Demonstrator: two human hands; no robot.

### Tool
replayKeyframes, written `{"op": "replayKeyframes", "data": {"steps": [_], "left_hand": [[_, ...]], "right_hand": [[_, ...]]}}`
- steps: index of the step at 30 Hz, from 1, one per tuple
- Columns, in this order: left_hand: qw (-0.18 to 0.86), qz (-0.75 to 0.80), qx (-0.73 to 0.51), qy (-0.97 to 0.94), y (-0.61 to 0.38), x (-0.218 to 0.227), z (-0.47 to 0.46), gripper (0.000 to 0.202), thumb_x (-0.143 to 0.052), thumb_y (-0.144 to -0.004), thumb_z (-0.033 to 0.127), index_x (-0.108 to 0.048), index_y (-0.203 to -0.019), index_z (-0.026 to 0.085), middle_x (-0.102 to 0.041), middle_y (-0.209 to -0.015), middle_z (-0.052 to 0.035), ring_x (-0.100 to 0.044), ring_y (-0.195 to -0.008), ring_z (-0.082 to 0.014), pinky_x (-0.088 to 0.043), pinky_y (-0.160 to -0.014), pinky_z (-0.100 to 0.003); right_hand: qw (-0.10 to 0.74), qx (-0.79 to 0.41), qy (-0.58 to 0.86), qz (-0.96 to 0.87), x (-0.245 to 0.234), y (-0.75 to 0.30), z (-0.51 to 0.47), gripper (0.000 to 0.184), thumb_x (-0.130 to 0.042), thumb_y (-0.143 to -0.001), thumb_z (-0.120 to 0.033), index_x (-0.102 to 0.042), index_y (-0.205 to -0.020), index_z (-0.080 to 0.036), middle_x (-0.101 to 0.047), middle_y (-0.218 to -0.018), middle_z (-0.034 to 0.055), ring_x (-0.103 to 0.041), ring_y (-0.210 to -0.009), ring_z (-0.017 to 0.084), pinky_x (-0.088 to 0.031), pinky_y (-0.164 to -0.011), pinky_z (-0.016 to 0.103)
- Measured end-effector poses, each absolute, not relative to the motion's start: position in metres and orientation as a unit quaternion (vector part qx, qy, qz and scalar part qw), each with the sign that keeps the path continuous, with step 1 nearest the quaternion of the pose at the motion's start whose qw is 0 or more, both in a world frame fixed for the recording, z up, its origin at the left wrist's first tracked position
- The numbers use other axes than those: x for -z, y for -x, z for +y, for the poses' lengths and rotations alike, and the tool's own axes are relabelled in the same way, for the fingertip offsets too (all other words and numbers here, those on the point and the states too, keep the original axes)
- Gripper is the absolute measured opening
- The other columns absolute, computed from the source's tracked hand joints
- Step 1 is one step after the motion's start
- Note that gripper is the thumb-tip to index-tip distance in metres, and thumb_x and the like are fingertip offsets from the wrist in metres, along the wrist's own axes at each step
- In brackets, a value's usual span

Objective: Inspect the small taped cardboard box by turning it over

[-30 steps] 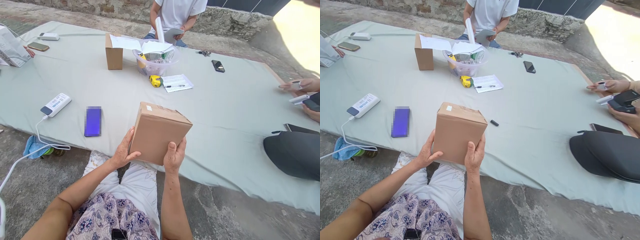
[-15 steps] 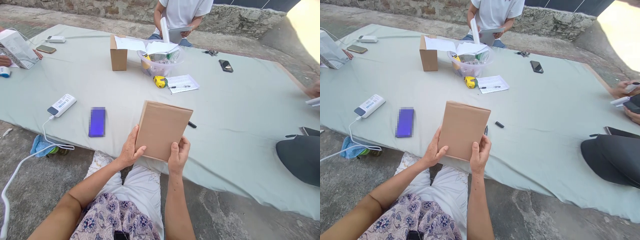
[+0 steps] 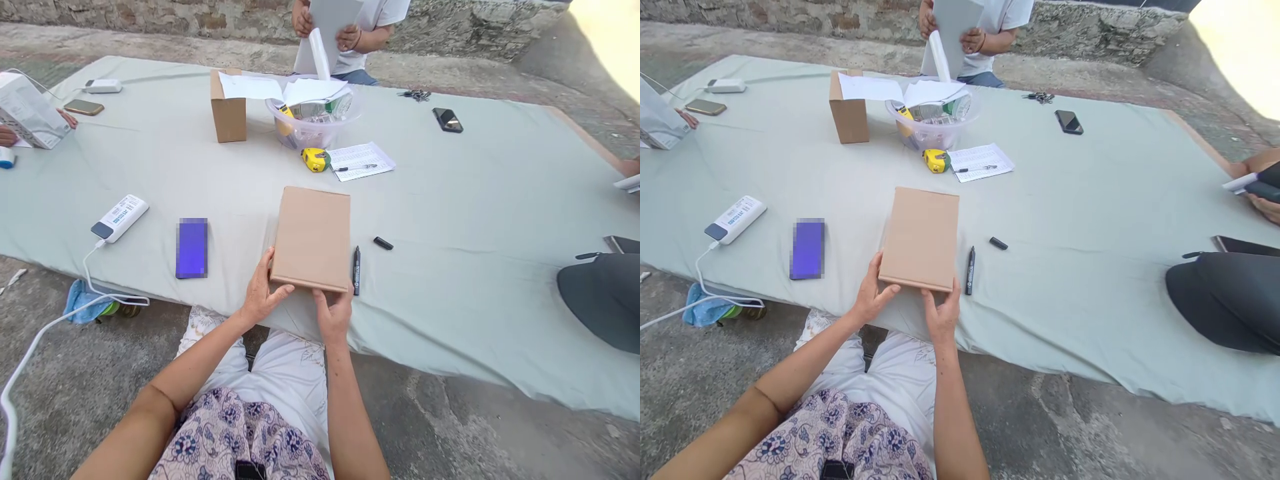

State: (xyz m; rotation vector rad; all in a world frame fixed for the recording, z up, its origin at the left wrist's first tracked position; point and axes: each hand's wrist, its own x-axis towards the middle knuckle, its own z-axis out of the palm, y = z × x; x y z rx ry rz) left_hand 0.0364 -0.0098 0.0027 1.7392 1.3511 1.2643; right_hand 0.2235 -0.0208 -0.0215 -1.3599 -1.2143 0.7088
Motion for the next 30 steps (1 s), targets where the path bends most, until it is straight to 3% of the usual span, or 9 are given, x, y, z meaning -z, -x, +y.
{"op": "replayKeyframes", "data": {"steps": [7,30], "left_hand": [[0.185,0.544,-0.440,-0.690,-0.038,0.011,-0.008,0.076,-0.056,-0.097,0.045,-0.020,-0.157,0.018,-0.043,-0.156,-0.0203,-0.044,-0.145,-0.0297,-0.042,-0.117,-0.047],[0.214,0.537,-0.448,-0.682,-0.031,0.014,-0.004,0.074,-0.057,-0.096,0.046,-0.027,-0.156,0.016,-0.047,-0.152,-0.0214,-0.048,-0.141,-0.0316,-0.045,-0.114,-0.050]], "right_hand": [[0.533,-0.261,0.599,-0.537,0.024,-0.222,-0.015,0.069,-0.065,-0.086,-0.056,-0.045,-0.140,-0.019,-0.057,-0.137,0.0188,-0.060,-0.122,0.031,-0.052,-0.100,0.050],[0.564,-0.242,0.583,-0.532,0.016,-0.216,-0.015,0.067,-0.067,-0.085,-0.051,-0.049,-0.140,-0.018,-0.061,-0.134,0.0162,-0.060,-0.123,0.029,-0.051,-0.104,0.047]]}}
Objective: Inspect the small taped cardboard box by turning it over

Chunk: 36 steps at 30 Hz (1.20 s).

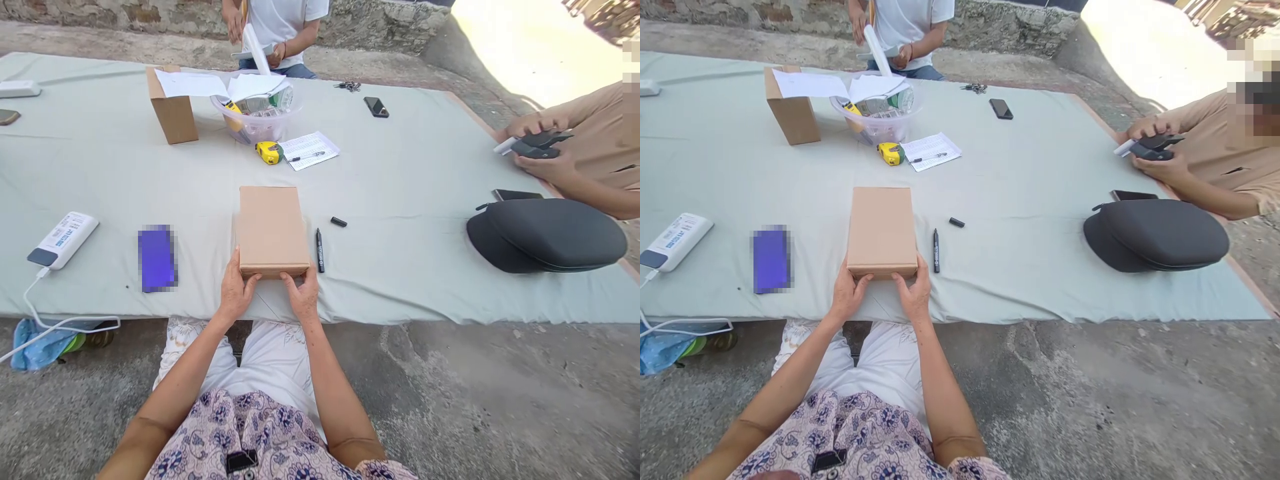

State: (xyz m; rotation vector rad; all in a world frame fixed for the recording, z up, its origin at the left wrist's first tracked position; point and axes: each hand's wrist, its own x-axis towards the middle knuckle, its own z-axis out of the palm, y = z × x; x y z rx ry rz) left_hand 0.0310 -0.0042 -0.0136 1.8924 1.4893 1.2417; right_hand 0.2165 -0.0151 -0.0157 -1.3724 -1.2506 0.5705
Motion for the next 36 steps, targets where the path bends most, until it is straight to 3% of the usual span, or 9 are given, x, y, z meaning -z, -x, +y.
{"op": "replayKeyframes", "data": {"steps": [15,36], "left_hand": [[0.235,0.541,-0.447,-0.672,-0.0326,0.0072,-0.0087,0.076,-0.057,-0.095,0.049,-0.024,-0.157,0.018,-0.046,-0.153,-0.0211,-0.047,-0.142,-0.0307,-0.044,-0.114,-0.048],[0.217,0.543,-0.443,-0.680,-0.0333,0.0093,-0.0122,0.077,-0.057,-0.096,0.049,-0.024,-0.157,0.017,-0.047,-0.151,-0.0215,-0.049,-0.140,-0.0306,-0.045,-0.114,-0.048]], "right_hand": [[0.555,-0.254,0.590,-0.529,0.0170,-0.2165,-0.0168,0.070,-0.068,-0.085,-0.053,-0.046,-0.142,-0.018,-0.060,-0.136,0.0171,-0.061,-0.122,0.029,-0.054,-0.097,0.044],[0.557,-0.259,0.588,-0.526,0.0166,-0.2170,-0.0215,0.070,-0.068,-0.085,-0.052,-0.046,-0.142,-0.019,-0.058,-0.140,0.0171,-0.059,-0.128,0.029,-0.051,-0.106,0.047]]}}
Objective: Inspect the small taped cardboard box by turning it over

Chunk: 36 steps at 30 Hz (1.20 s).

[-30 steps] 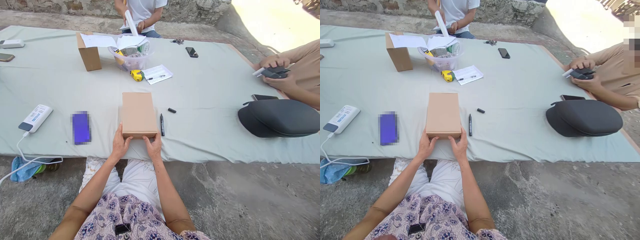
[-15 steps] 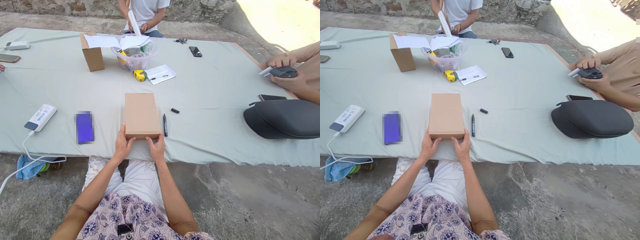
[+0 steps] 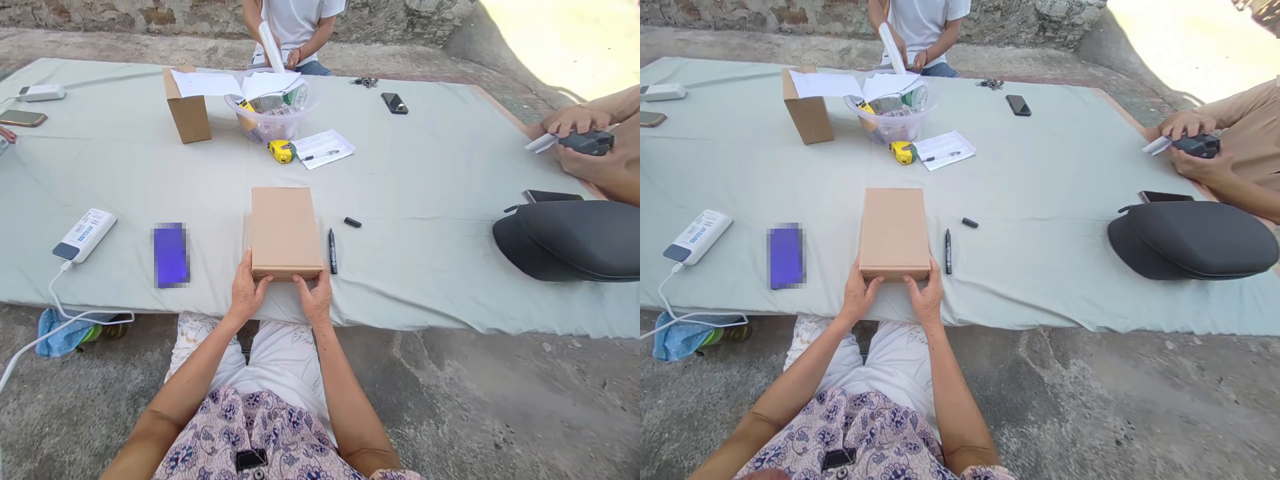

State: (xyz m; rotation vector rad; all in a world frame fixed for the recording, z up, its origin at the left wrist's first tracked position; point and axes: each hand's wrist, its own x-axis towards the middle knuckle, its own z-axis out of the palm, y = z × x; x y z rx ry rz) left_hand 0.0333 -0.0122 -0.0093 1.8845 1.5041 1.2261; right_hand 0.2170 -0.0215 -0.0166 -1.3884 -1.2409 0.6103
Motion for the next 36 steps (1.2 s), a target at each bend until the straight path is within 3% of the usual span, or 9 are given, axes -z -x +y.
{"op": "replayKeyframes", "data": {"steps": [11,36], "left_hand": [[0.221,0.542,-0.448,-0.676,-0.033,0.009,-0.012,0.075,-0.056,-0.096,0.049,-0.025,-0.157,0.017,-0.050,-0.148,-0.0216,-0.049,-0.140,-0.0305,-0.046,-0.113,-0.048],[0.180,0.545,-0.449,-0.685,-0.036,0.016,-0.015,0.073,-0.055,-0.097,0.047,-0.025,-0.156,0.016,-0.048,-0.151,-0.0218,-0.047,-0.143,-0.0302,-0.045,-0.115,-0.048]], "right_hand": [[0.551,-0.254,0.594,-0.529,0.015,-0.217,-0.022,0.070,-0.067,-0.085,-0.054,-0.046,-0.142,-0.019,-0.060,-0.136,0.0160,-0.061,-0.123,0.028,-0.054,-0.101,0.044],[0.553,-0.263,0.588,-0.529,0.024,-0.222,-0.022,0.071,-0.069,-0.085,-0.053,-0.045,-0.142,-0.019,-0.058,-0.140,0.0176,-0.059,-0.128,0.030,-0.052,-0.106,0.050]]}}
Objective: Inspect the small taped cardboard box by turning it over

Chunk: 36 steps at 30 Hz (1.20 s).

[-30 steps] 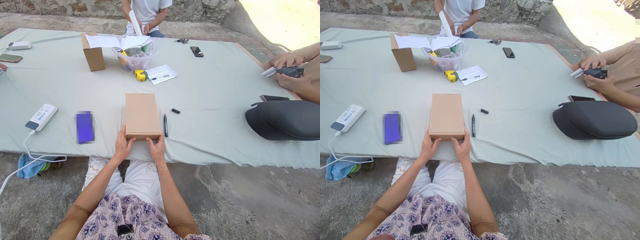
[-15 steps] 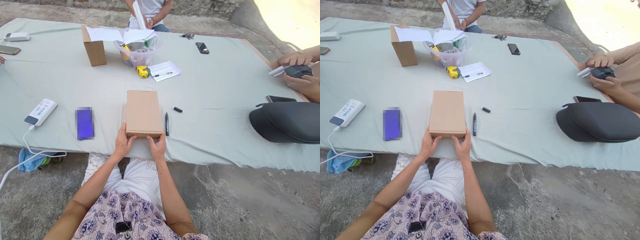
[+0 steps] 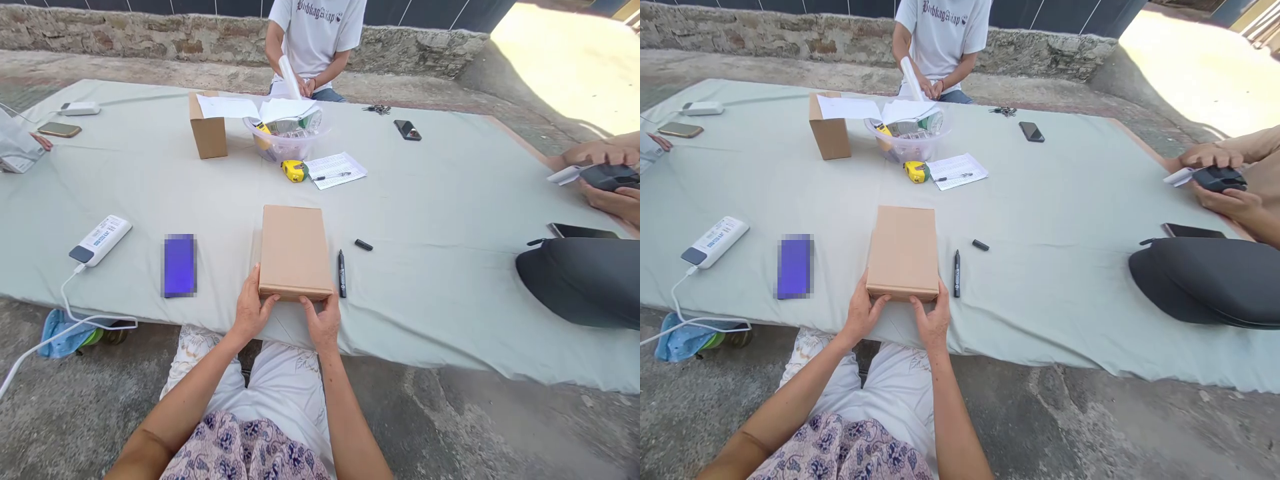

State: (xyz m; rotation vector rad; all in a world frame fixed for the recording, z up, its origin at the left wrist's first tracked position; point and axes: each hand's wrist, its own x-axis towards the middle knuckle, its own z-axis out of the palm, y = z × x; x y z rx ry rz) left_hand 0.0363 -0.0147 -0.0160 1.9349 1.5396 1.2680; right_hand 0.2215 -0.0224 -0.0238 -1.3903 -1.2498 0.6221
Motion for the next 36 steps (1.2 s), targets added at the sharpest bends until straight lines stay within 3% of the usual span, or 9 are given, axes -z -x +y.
{"op": "replayKeyframes", "data": {"steps": [36], "left_hand": [[0.208,0.542,-0.447,-0.680,-0.0350,0.0117,-0.0145,0.074,-0.057,-0.096,0.045,-0.024,-0.156,0.018,-0.048,-0.151,-0.0208,-0.047,-0.143,-0.0302,-0.045,-0.115,-0.047]], "right_hand": [[0.550,-0.266,0.586,-0.532,0.0226,-0.2211,-0.0230,0.070,-0.068,-0.085,-0.052,-0.044,-0.143,-0.020,-0.056,-0.141,0.0175,-0.057,-0.130,0.031,-0.052,-0.106,0.050]]}}
